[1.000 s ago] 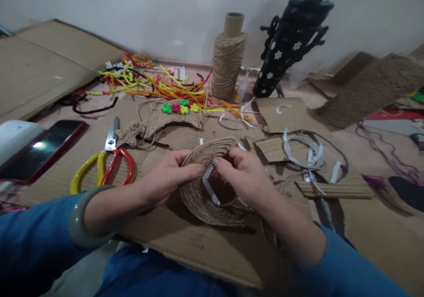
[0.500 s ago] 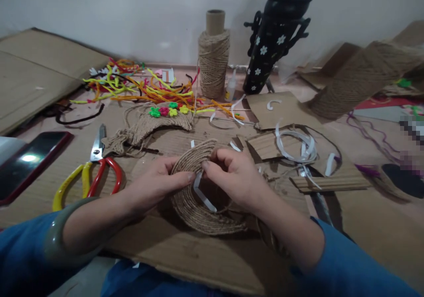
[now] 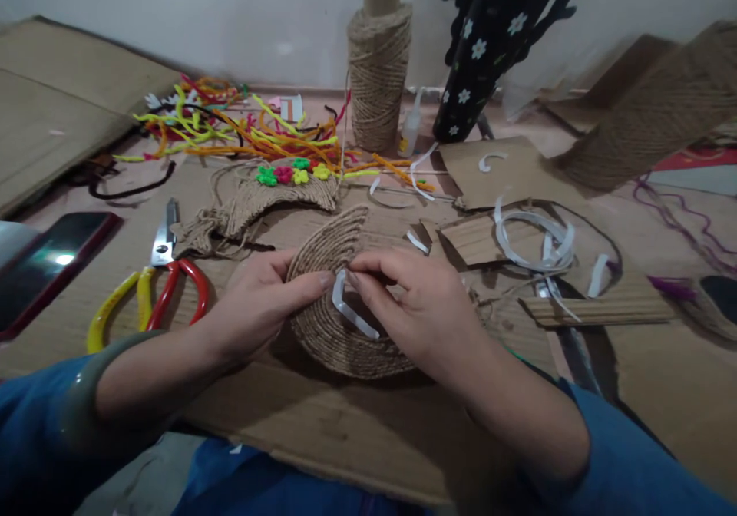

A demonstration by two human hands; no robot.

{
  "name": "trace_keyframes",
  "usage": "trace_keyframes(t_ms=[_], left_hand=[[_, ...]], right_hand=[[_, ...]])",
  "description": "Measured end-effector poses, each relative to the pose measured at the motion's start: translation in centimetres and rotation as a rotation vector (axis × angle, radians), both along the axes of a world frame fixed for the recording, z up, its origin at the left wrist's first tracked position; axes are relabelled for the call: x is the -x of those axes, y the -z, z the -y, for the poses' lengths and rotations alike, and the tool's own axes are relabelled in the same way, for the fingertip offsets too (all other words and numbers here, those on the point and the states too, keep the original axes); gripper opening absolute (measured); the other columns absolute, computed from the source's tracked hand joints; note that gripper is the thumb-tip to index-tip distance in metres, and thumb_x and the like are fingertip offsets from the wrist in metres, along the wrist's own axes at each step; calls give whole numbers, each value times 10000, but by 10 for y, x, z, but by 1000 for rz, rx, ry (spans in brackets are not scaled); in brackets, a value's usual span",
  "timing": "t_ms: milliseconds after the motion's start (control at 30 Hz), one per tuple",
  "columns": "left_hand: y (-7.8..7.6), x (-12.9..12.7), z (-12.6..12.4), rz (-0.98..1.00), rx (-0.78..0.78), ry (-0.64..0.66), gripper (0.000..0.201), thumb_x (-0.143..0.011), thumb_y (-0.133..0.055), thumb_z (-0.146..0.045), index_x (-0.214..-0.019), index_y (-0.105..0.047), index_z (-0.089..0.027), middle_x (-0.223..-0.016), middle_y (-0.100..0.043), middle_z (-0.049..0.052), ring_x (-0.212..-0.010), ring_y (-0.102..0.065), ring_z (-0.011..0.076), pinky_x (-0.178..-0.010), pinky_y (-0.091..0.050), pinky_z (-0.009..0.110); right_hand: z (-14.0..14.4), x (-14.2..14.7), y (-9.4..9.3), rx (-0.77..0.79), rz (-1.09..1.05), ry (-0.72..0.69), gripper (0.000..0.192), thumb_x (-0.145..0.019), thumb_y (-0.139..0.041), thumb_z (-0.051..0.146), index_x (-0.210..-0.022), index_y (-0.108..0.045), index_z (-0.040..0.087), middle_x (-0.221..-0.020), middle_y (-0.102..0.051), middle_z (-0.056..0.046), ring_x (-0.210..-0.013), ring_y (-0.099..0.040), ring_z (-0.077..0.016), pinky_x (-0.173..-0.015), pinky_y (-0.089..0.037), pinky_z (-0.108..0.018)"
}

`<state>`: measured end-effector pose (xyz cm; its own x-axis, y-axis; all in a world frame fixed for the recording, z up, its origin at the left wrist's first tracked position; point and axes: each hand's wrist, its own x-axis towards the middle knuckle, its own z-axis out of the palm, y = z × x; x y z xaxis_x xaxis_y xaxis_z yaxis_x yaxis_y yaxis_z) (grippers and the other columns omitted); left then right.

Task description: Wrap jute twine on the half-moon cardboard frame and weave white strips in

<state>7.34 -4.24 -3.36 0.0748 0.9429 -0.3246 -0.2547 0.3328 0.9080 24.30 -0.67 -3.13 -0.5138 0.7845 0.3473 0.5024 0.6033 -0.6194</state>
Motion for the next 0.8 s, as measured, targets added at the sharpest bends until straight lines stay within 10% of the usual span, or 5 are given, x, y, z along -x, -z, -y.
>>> trace_keyframes(t_ms=[800], left_hand=[[-4, -1, 0, -86, -60, 20, 67, -692, -636, -196, -665, -616, -138, -600, -585, -21, -542, -506, 90, -499, -426, 188]], right_hand=[[2, 3, 3, -249, 49, 40, 119, -848, -572, 141, -836, -648, 231, -756, -728, 29, -666, -680, -134, -602, -515, -237]])
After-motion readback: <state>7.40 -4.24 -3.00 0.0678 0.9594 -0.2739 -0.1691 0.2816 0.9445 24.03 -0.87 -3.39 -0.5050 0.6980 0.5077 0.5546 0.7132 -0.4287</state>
